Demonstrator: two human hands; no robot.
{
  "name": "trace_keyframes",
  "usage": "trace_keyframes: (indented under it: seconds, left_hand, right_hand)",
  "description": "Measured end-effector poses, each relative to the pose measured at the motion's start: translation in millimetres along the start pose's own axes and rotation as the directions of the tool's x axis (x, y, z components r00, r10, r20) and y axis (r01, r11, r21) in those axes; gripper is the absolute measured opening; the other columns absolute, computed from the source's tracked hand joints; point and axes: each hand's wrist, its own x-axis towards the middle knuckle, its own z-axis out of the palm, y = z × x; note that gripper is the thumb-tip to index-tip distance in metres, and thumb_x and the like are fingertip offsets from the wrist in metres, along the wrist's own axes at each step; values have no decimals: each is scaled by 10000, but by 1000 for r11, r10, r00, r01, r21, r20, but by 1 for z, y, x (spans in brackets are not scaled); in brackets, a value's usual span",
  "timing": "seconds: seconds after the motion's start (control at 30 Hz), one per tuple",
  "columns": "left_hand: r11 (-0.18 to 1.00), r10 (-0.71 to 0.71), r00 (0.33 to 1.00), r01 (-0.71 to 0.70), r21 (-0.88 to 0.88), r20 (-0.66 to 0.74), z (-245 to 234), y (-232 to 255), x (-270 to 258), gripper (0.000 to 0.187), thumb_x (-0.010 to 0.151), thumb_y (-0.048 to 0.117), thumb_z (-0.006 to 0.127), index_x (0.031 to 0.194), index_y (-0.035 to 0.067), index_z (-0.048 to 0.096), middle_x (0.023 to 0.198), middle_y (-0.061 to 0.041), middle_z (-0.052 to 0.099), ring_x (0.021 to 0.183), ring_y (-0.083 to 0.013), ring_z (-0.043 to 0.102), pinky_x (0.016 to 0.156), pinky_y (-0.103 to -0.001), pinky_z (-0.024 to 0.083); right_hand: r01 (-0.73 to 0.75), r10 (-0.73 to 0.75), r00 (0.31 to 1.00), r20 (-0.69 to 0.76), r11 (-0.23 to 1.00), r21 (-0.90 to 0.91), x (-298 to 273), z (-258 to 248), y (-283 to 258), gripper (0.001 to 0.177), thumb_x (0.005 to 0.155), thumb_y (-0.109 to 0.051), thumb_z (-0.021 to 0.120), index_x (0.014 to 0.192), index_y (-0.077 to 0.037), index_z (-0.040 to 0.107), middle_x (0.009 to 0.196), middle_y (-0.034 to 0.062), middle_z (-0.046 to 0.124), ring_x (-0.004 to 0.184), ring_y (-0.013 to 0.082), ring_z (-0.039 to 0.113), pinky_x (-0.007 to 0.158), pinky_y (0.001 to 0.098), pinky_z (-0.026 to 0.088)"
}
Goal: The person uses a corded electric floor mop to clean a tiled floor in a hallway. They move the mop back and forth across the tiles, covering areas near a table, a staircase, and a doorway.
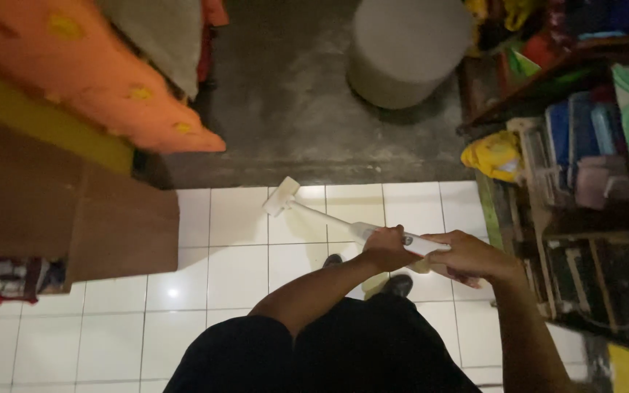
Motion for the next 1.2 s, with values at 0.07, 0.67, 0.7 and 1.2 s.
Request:
trace_keyframes:
  seconds: [0.07,0.67,0.7,1.2]
  left_hand:
    - [996,82,997,-82,35,-4,16,-10,-2,735,730,617,749,1081,-23,668,931,-193,757,914,-322,755,823,-426,602]
    - [894,422,848,-448,9,320,135,68,-63,683,720,567,781,1031,-29,659,935,-204,753,896,-360,743,831,-449,564]
    - [885,432,834,-465,18,343,146,75,-69,673,725,564,778,1036,-21,659,939,-201,756,896,-363,746,835,-454,563]
    - [857,372,620,-516,2,690,264,112,-164,591,751,498,750,1109,33,683,1008,-178,765,946,-328,769,795,-421,606]
  right_hand:
    - [12,-12,1000,10,999,-48,-3,12,7,538,908,-292,618,1443,-232,631,598,100,612,472,190,544,484,362,479]
    - [-263,332,922,-200,915,307,-164,95,104,589,875,-114,516,1418,-285,667,547,75,551,426,159,498,432,344,428]
    - [-295,372,906,-200,897,330,-172,102,118,640,854,-68,495,1430,-300,652,553,75,564,431,164,509,442,354,433]
    - [-335,622,742,-249,667,666,-261,248,218,510,973,-358,547,1456,-210,619,990,194,781,701,288,631,672,418,566]
